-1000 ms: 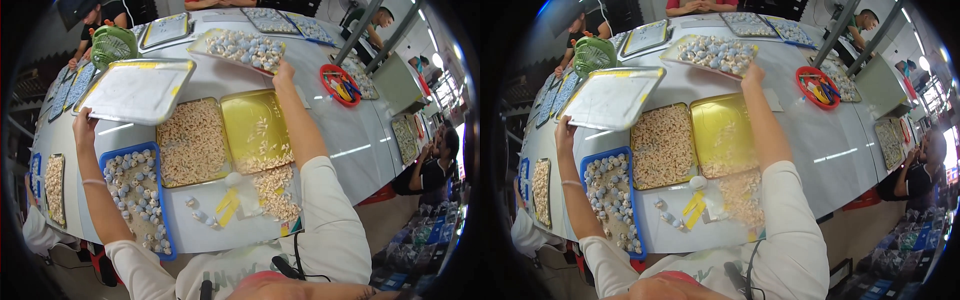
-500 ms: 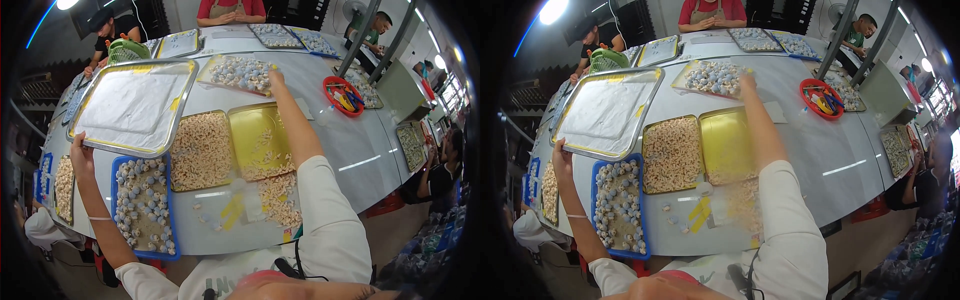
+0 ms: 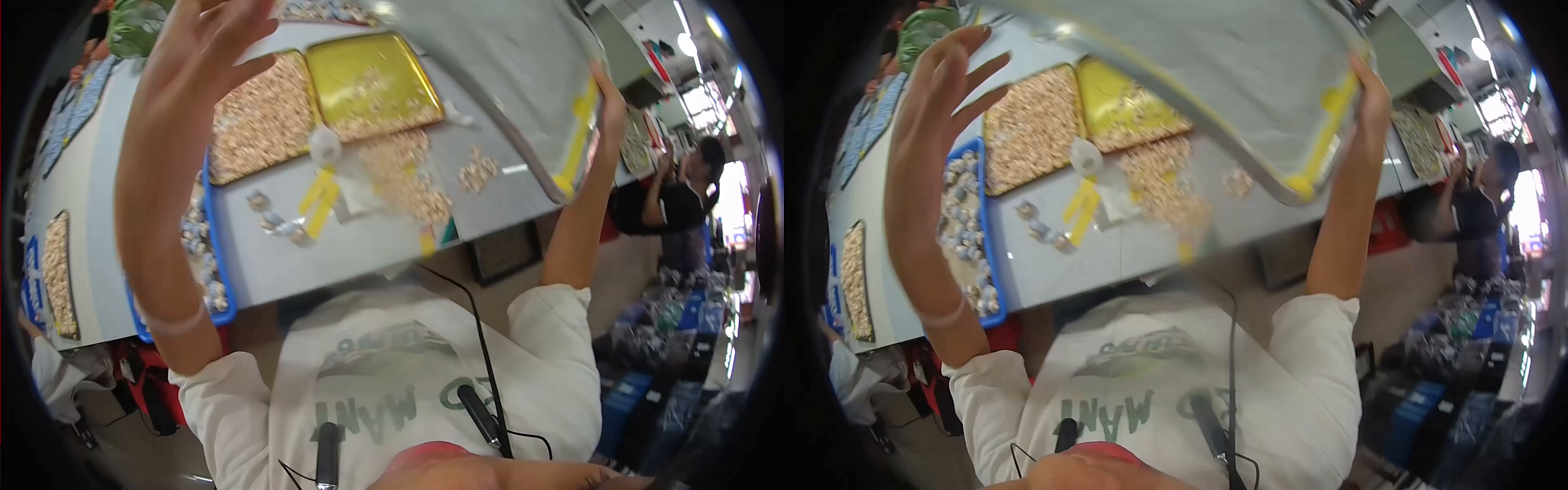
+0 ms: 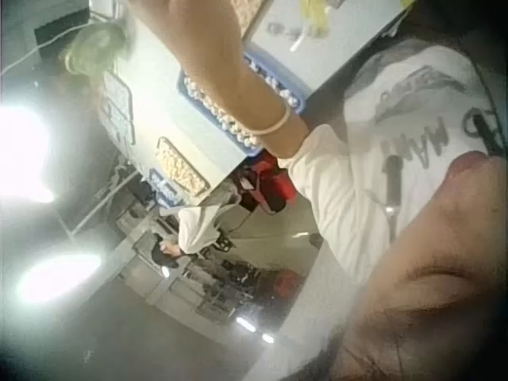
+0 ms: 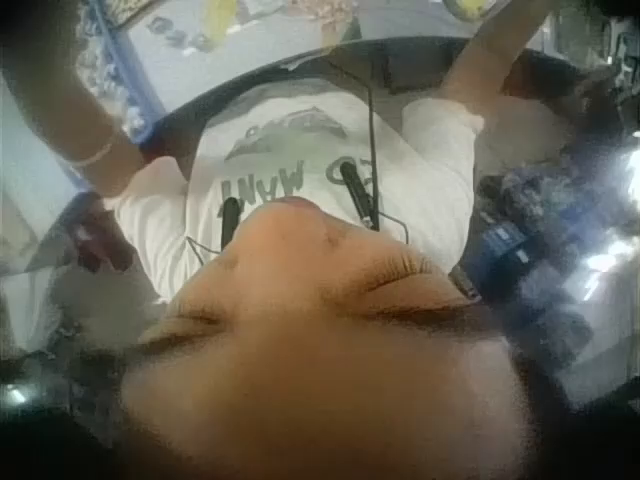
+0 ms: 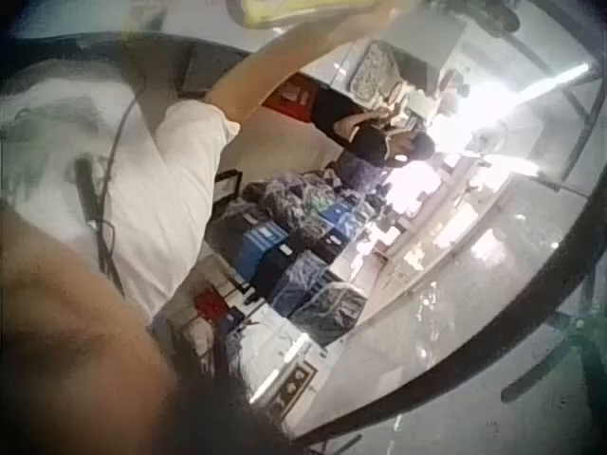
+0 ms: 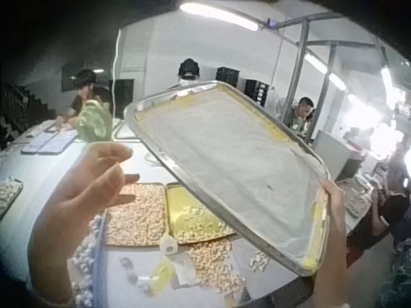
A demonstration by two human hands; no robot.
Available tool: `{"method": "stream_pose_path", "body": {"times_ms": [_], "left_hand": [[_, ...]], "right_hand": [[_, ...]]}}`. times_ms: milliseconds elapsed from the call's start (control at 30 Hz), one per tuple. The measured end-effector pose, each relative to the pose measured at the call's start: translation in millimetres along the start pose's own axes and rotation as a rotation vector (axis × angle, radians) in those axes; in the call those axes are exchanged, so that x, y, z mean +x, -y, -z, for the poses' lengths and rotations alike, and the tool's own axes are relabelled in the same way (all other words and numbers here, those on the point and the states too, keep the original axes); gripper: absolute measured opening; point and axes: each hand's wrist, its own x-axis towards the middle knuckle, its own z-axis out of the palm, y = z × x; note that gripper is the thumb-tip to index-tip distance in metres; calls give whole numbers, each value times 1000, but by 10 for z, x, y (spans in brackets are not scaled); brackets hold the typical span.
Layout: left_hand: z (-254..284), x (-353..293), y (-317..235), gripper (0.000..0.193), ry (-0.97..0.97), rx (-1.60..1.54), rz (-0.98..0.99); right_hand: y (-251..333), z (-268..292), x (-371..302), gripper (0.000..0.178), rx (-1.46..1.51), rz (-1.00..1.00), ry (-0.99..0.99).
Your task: The person assembles small figurine parts by hand, joining plastic components and figurine heads using adhesive from a bottle.
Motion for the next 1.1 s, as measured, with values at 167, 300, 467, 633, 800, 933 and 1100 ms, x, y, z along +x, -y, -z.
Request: {"method": "stream_pose_path", "body": {"times_ms": [167, 300, 467, 633, 800, 933, 1100], "left_hand": [[-263, -1091, -525, 28, 82, -324, -25], [-612, -1349, -1228, 10, -198, -803, 494], [-521, -1225, -1414, 17, -287, -957, 879], [-658, -1071, -1285, 20, -299, -913, 870], [-657, -909, -1167, 18, -367, -765, 989], [-679, -801, -1071, 17, -405, -627, 1080], [-592, -940, -548, 9, -293, -842, 753]], "right_hand": [[-811, 1954, -505, 38, 129, -119, -203], [-1435, 2587, -948, 43, 170, -207, -505], [-1714, 2431, -1070, 45, 178, -151, -618], [-1935, 2340, -945, 42, 4, -107, -619], [-1904, 2371, -798, 45, -415, -75, -671], [-1351, 1529, -1055, 38, -1342, 632, -526], [-1246, 261, -1294, 20, -835, 348, 200]]}}
